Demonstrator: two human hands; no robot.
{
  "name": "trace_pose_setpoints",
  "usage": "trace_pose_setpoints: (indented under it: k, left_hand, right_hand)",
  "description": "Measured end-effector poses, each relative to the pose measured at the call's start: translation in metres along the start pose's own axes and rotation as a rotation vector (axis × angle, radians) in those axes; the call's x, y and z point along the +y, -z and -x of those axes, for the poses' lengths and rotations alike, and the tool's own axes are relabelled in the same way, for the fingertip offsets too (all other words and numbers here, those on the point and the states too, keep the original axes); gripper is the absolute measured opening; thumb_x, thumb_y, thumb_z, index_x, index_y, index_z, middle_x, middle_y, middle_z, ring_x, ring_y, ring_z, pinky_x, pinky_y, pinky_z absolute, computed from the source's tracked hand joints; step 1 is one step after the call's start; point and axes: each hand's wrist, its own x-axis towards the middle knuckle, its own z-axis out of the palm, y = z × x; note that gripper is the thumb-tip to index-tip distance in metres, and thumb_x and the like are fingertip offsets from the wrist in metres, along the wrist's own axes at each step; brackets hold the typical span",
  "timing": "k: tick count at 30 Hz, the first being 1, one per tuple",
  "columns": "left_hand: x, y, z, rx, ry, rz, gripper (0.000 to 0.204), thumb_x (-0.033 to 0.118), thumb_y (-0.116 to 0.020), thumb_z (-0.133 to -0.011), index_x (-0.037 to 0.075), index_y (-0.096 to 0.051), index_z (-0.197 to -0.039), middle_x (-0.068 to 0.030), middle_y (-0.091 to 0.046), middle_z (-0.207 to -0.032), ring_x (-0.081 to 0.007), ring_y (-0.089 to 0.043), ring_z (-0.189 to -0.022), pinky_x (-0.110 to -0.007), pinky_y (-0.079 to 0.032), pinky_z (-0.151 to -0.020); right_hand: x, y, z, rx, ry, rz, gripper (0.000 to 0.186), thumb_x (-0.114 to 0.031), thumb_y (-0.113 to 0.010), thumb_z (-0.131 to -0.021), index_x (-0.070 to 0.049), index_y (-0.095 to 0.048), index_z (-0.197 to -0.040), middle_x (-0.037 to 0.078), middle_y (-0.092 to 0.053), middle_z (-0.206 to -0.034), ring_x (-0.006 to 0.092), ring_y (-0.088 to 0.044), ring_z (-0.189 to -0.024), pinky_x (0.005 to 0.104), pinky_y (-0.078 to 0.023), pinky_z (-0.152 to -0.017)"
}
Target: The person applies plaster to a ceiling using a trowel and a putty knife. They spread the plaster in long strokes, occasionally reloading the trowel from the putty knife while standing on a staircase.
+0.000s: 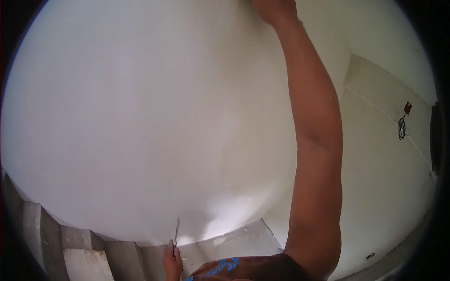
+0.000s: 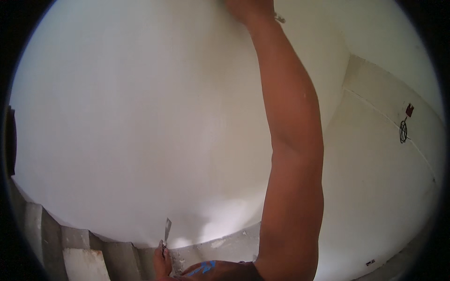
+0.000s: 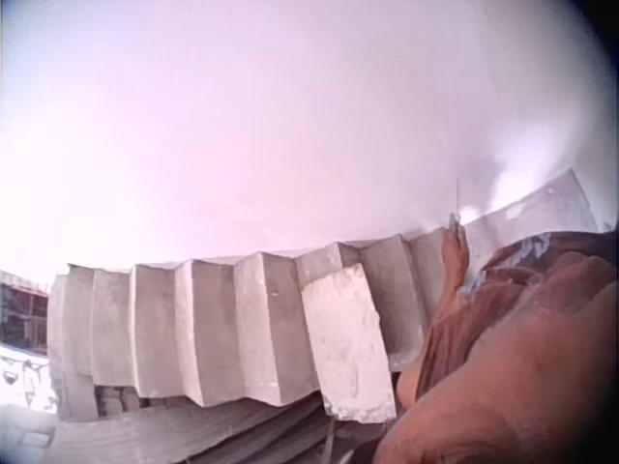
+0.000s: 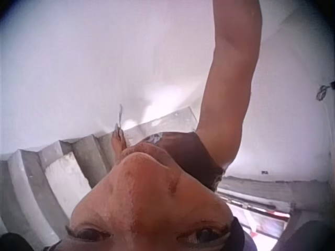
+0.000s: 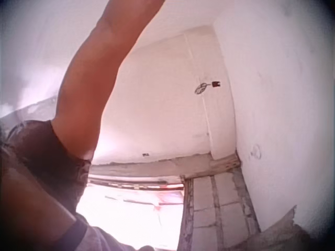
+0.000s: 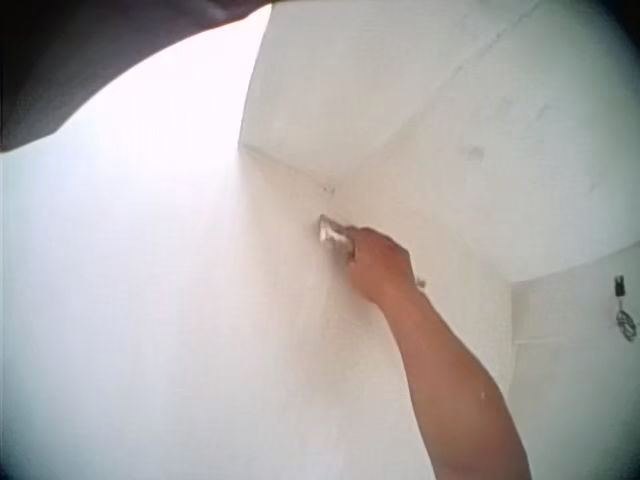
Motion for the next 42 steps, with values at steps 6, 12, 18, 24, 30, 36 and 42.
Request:
trace_pose_setpoints:
  k: [6, 12, 18, 24, 30, 36, 42]
  left_hand:
    - [-0.023, -0.01, -0.003, -0.023, 0.056, 0.126, 0.043, 0.016, -0.054, -0.096, 0.0, -0.053, -0.136, -0.0223, -0.062, -0.094, -0.0403, -0.061, -0.085, -0.047, -0.048, -0.076]
    - [-0.014, 0.027, -0.006, -0.105, -0.095, 0.247, 0.042, 0.018, -0.053, -0.096, -0.002, -0.054, -0.133, -0.0266, -0.065, -0.105, -0.0423, -0.063, -0.095, -0.046, -0.049, -0.087]
    - [-0.004, 0.052, 0.005, 0.151, 0.035, 0.259, 0.044, 0.029, -0.051, -0.1, 0.008, -0.051, -0.138, -0.0235, -0.063, -0.108, -0.0407, -0.06, -0.097, -0.045, -0.047, -0.087]
    - [-0.062, 0.079, 0.128, 0.817, 0.756, -0.251, 0.043, 0.034, -0.055, -0.097, 0.013, -0.055, -0.134, -0.0198, -0.062, -0.1, -0.0374, -0.064, -0.09, -0.046, -0.052, -0.076]
    - [-0.121, 0.197, 0.247, 0.703, 1.43, -1.009, 0.042, 0.026, -0.054, -0.095, 0.027, -0.055, -0.136, -0.0143, -0.058, -0.104, -0.0337, -0.064, -0.089, -0.047, -0.056, -0.069]
    - [-0.172, 0.25, 0.316, 0.573, 1.585, -1.067, 0.035, 0.019, -0.049, -0.095, 0.017, -0.059, -0.128, -0.0167, -0.06, -0.105, -0.0339, -0.067, -0.09, -0.045, -0.057, -0.072]
    - [-0.171, 0.228, 0.306, 0.316, 1.519, -0.941, 0.027, 0.017, -0.049, -0.092, 0.008, -0.065, -0.113, -0.0225, -0.065, -0.107, -0.0381, -0.069, -0.093, -0.046, -0.057, -0.077]
  right_hand:
    - [0.013, -0.107, 0.165, 0.306, 0.255, -0.048, 0.043, -0.006, -0.058, -0.079, -0.017, -0.068, -0.119, 0.008, -0.066, -0.125, 0.0252, -0.063, -0.113, 0.0392, -0.052, -0.095]
    - [-0.058, -0.102, 0.322, -0.076, 0.258, -0.375, 0.045, -0.002, -0.059, -0.077, -0.013, -0.067, -0.12, 0.009, -0.067, -0.122, 0.0261, -0.065, -0.11, 0.0386, -0.053, -0.092]
    - [-0.062, -0.066, 0.473, -0.388, 0.24, -1.047, 0.035, 0.0, -0.052, -0.091, 0.001, -0.059, -0.126, 0.023, -0.062, -0.128, 0.0357, -0.06, -0.12, 0.044, -0.045, -0.103]
    - [-0.072, -0.129, 0.657, -1.05, -0.304, -1.007, 0.036, -0.009, -0.057, -0.086, 0.006, -0.061, -0.118, 0.017, -0.069, -0.105, 0.0268, -0.066, -0.096, 0.0359, -0.05, -0.087]
    - [-0.062, -0.146, 0.713, -1.487, -0.137, -0.948, 0.041, -0.007, -0.052, -0.081, 0.002, -0.06, -0.121, 0.018, -0.069, -0.1, 0.0286, -0.067, -0.093, 0.0365, -0.051, -0.084]
    - [-0.05, -0.154, 0.738, -1.539, -0.151, -0.923, 0.042, -0.008, -0.051, -0.082, 0.002, -0.061, -0.121, 0.02, -0.07, -0.104, 0.0322, -0.067, -0.099, 0.0371, -0.05, -0.088]
    - [-0.014, -0.171, 0.781, -1.684, -0.127, -0.773, 0.044, -0.01, -0.051, -0.082, 0.001, -0.061, -0.123, 0.021, -0.069, -0.112, 0.034, -0.065, -0.108, 0.0377, -0.047, -0.095]
